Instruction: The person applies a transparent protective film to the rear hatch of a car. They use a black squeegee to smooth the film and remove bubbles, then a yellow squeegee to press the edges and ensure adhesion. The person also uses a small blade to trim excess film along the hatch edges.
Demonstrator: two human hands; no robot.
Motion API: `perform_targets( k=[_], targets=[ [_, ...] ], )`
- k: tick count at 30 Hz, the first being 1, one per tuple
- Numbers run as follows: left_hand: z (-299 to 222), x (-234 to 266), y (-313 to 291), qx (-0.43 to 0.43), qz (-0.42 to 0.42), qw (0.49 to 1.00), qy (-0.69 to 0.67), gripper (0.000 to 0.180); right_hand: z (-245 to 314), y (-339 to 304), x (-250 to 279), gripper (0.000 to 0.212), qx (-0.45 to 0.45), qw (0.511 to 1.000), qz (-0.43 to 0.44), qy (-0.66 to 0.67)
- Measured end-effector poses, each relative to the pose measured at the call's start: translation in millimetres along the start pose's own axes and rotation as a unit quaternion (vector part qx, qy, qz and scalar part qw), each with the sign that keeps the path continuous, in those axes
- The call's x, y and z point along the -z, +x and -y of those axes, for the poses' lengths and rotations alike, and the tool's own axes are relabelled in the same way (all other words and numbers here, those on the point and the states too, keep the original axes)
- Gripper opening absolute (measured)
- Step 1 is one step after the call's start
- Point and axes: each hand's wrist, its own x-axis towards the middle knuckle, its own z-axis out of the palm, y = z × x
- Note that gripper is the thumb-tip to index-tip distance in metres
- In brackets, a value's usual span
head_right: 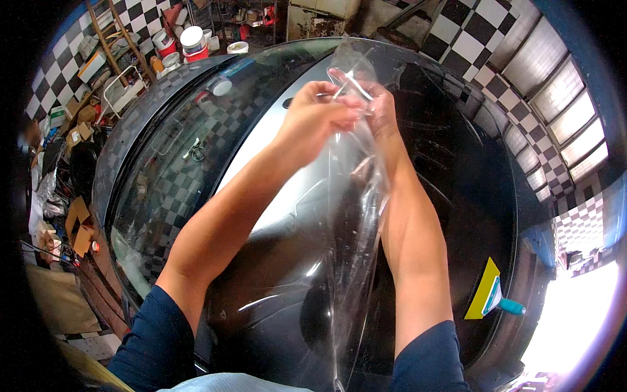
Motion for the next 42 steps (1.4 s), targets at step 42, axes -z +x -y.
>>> perform_targets(
  k=[42],
  targets=[
    [24.2, 138.2, 64.3, 0.079, 0.129, 0.943, -0.297, 0.016, -6.7, 13.0, 0.6, 0.006, 0.066, 0.993, -0.025, -0.098]
  ],
)
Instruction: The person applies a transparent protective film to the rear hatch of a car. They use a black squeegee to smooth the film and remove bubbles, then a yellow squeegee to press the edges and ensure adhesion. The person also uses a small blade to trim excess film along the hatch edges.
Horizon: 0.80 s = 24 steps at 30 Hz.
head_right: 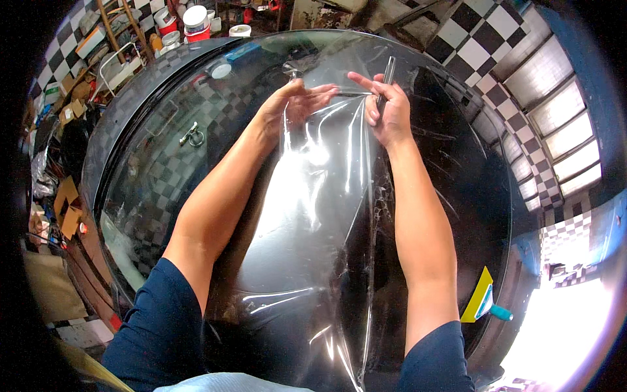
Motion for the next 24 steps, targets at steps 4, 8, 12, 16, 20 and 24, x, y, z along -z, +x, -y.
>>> perform_targets(
  k=[4, 8, 12, 16, 20, 24],
  targets=[
    [0.5, -5.9, -6.1, -0.012, 0.033, 0.999, -0.002, 0.016, 9.2, 1.8, -1.7, 0.008, -0.039, 0.997, -0.011, -0.062],
    [-1.5, -1.3, -3.5, -0.054, 0.037, 0.997, 0.042, 0.024, 35.4, 11.2, -27.0, 0.02, -0.14, 0.954, -0.035, -0.262],
    [2.1, -1.4, -5.3, -0.065, 0.023, 0.997, 0.045, 0.025, 51.8, 23.2, -54.5, 0.022, -0.195, 0.886, -0.011, -0.422],
    [1.5, 6.7, -3.5, -0.069, 0.039, 0.996, 0.042, 0.02, 42.9, 24.9, -74.0, 0.025, -0.219, 0.834, -0.019, -0.506],
    [0.8, 4.3, -1.2, -0.076, 0.018, 0.997, 0.019, 0.021, 41.8, 28.1, -73.8, 0.028, -0.216, 0.844, -0.012, -0.491],
    [3.3, 3.6, -0.5, -0.084, 0.011, 0.996, 0.0, 0.023, 38.6, 25.8, -74.0, 0.035, -0.228, 0.834, -0.008, -0.503]
  ],
)
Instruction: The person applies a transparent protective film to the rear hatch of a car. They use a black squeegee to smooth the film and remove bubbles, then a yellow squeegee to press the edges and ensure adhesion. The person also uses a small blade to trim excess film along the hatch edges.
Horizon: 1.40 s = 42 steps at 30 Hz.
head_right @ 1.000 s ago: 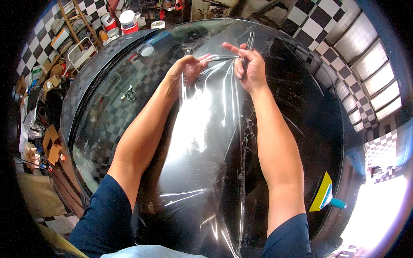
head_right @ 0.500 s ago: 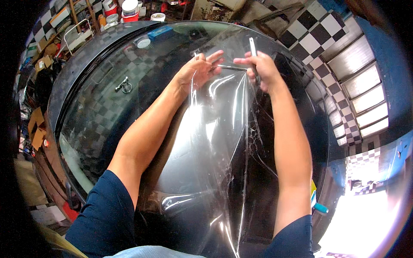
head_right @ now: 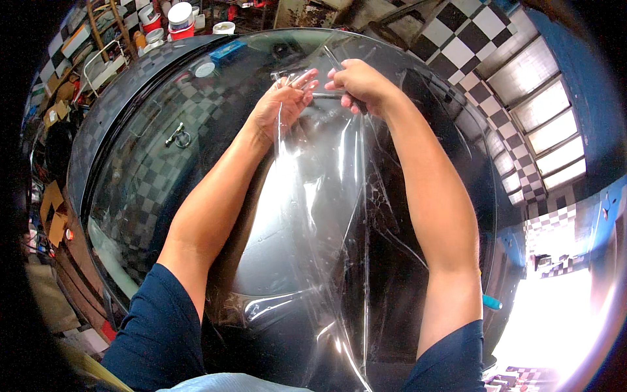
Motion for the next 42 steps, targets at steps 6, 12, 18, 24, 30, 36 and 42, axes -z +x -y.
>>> perform_targets(
  k=[6, 12, 18, 24, 30, 36, 42],
  targets=[
    [-1.7, 5.6, 0.2, -0.017, 0.002, 1.0, 0.0, 0.022, -5.6, -14.1, -7.2, 0.03, 0.053, 0.996, 0.017, -0.069],
    [-1.2, -4.9, -3.9, 0.041, -0.041, 0.998, 0.019, 0.01, -53.3, -21.9, -22.7, 0.024, 0.285, 0.865, -0.107, -0.398],
    [-2.1, -7.1, -4.3, 0.029, -0.086, 0.994, 0.057, 0.006, -50.6, -18.8, 4.9, 0.017, 0.349, 0.88, -0.142, -0.289],
    [-3.2, -8.9, -4.3, 0.027, -0.074, 0.996, 0.047, 0.014, -14.4, -5.4, 29.1, 0.021, 0.119, 0.984, -0.047, -0.127],
    [-3.9, -6.2, -4.6, 0.01, -0.064, 0.996, 0.053, 0.021, -7.5, -4.3, 20.2, 0.03, 0.101, 0.974, -0.014, -0.202],
    [-6.3, -9.1, -6.9, -0.018, -0.025, 0.999, 0.044, 0.024, -1.0, -6.1, 20.9, 0.029, 0.104, 0.963, 0.016, -0.247],
    [-5.1, -6.0, -2.9, -0.024, 0.01, 1.0, 0.009, 0.024, -3.9, 0.3, 10.9, 0.025, 0.097, 0.967, 0.002, -0.235]
  ],
)
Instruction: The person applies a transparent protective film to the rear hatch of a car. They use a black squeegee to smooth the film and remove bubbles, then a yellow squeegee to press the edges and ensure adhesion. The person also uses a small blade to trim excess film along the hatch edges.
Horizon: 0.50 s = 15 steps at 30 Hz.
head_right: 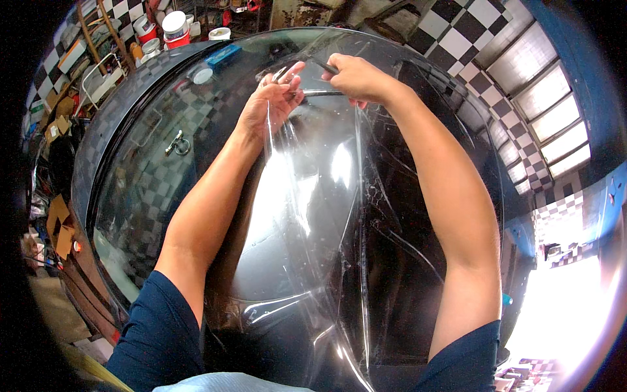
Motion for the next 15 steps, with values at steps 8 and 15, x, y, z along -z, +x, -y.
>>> perform_targets(
  k=[8, 15],
  targets=[
    [-2.1, -4.2, -2.7, -0.005, -0.027, 0.999, 0.022, 0.025, -4.5, -20.2, -3.6, 0.019, 0.08, 0.997, 0.013, -0.005],
    [-1.3, -5.2, -1.4, -0.009, -0.031, 0.999, 0.028, 0.027, -11.2, -10.4, 3.1, 0.021, 0.007, 1.0, 0.001, 0.016]
  ],
)
